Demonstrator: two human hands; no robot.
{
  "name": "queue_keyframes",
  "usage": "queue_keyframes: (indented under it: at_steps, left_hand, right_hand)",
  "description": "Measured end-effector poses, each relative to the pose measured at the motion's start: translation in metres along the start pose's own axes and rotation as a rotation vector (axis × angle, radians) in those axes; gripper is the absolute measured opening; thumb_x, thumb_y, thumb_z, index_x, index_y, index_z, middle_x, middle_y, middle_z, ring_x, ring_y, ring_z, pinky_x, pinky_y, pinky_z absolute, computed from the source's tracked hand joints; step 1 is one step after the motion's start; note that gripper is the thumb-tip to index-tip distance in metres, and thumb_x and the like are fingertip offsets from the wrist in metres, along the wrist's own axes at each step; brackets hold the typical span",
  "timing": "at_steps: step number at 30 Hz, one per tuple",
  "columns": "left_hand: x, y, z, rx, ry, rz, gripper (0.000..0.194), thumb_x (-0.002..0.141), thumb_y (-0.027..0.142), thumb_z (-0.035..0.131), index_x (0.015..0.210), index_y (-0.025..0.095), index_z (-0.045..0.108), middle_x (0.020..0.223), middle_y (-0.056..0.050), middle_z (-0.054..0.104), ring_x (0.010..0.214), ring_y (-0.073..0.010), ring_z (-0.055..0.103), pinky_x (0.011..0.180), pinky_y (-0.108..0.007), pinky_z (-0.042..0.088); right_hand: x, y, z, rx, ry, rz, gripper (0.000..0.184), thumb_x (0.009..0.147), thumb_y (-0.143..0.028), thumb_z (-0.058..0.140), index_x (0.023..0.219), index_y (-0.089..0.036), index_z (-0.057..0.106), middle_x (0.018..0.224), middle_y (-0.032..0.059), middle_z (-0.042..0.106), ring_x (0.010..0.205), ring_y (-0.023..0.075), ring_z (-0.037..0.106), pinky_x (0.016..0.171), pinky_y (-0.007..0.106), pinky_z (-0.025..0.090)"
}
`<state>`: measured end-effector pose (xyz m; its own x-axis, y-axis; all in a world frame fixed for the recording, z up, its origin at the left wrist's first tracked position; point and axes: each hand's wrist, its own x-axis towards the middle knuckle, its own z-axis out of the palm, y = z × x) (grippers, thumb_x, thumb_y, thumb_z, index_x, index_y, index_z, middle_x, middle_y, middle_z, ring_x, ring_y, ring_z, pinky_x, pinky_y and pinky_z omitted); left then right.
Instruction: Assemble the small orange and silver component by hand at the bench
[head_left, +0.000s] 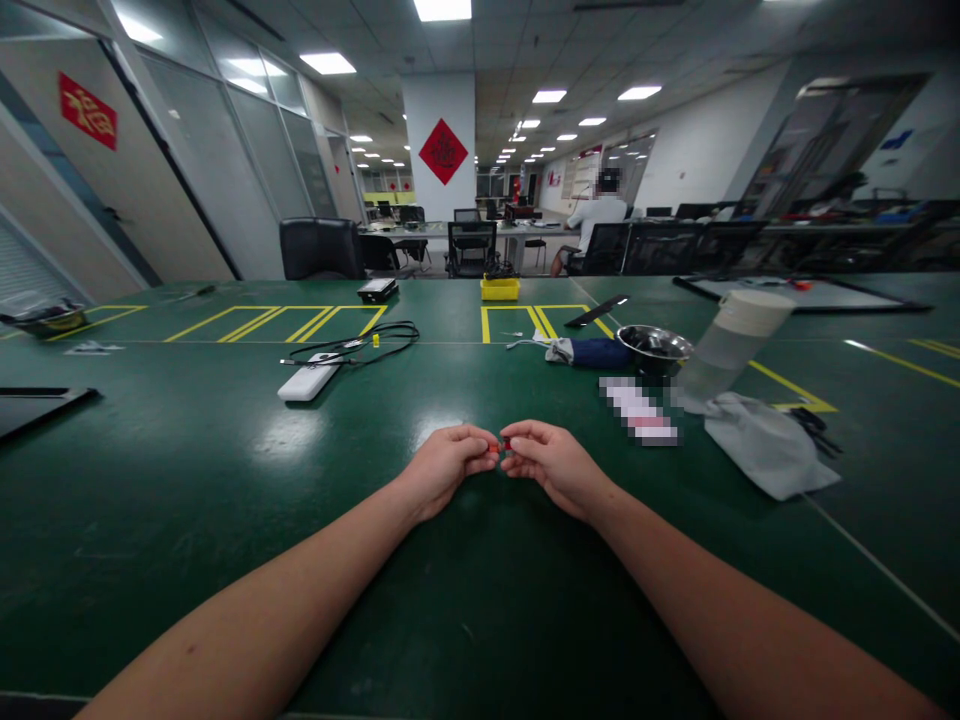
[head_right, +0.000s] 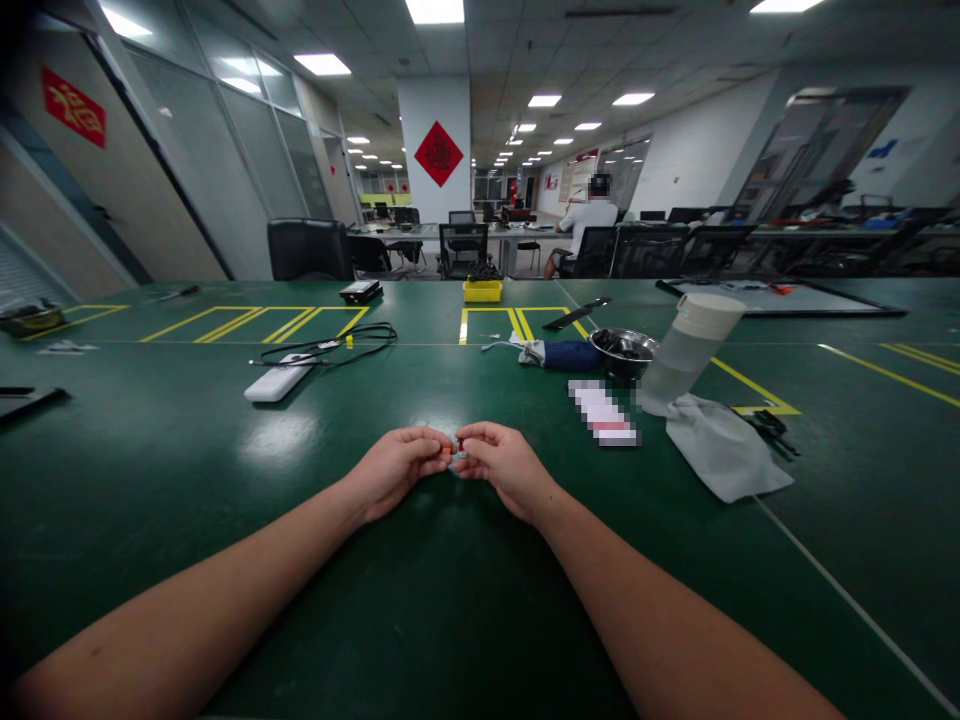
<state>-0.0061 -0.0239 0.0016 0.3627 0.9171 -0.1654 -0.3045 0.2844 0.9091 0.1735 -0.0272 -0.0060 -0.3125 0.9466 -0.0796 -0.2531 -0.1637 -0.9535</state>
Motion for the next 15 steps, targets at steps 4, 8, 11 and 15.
queue_keyframes:
  at_steps: [4, 8, 11, 15]
  left_hand:
    - [-0.0005, 0.0021, 0.0020, -0.031, -0.007, 0.005, 0.008, 0.078, 0.014, 0.062, 0.080, 0.007, 0.067, 0.083, -0.010, 0.067, 0.073, -0.0120, 0.064, 0.077, -0.024, 0.053]
    - [-0.0006, 0.0017, 0.0015, -0.033, -0.020, 0.004, 0.010, 0.079, 0.017, 0.063, 0.080, 0.007, 0.067, 0.085, -0.010, 0.067, 0.074, -0.0127, 0.064, 0.079, -0.025, 0.053]
    - [0.0001, -0.0010, -0.0008, -0.001, -0.031, 0.007, 0.011, 0.078, 0.018, 0.065, 0.081, 0.008, 0.066, 0.085, -0.010, 0.067, 0.074, -0.0121, 0.064, 0.078, -0.024, 0.052]
    - [0.0011, -0.0056, -0.0046, 0.121, -0.024, 0.024, 0.012, 0.073, 0.017, 0.070, 0.081, 0.010, 0.065, 0.080, -0.007, 0.067, 0.067, -0.0095, 0.062, 0.065, -0.019, 0.049]
  right_hand:
    - [0.0002, -0.0009, 0.0002, 0.049, -0.019, 0.031, 0.022, 0.080, -0.026, 0.065, 0.099, -0.015, 0.062, 0.080, 0.0067, 0.067, 0.068, 0.0149, 0.065, 0.068, 0.030, 0.051]
    - [0.0003, -0.0014, 0.0012, 0.046, -0.022, 0.045, 0.022, 0.080, -0.024, 0.065, 0.099, -0.014, 0.062, 0.079, 0.0072, 0.068, 0.068, 0.0150, 0.065, 0.066, 0.028, 0.051]
    - [-0.0006, -0.0025, 0.0031, 0.024, -0.020, 0.035, 0.022, 0.077, -0.022, 0.067, 0.097, -0.014, 0.062, 0.082, 0.0072, 0.068, 0.069, 0.0148, 0.065, 0.066, 0.028, 0.051]
    - [-0.0031, -0.0050, 0.0055, -0.050, -0.002, 0.045, 0.026, 0.072, -0.017, 0.070, 0.096, -0.014, 0.062, 0.084, 0.0058, 0.067, 0.068, 0.0135, 0.065, 0.064, 0.026, 0.051]
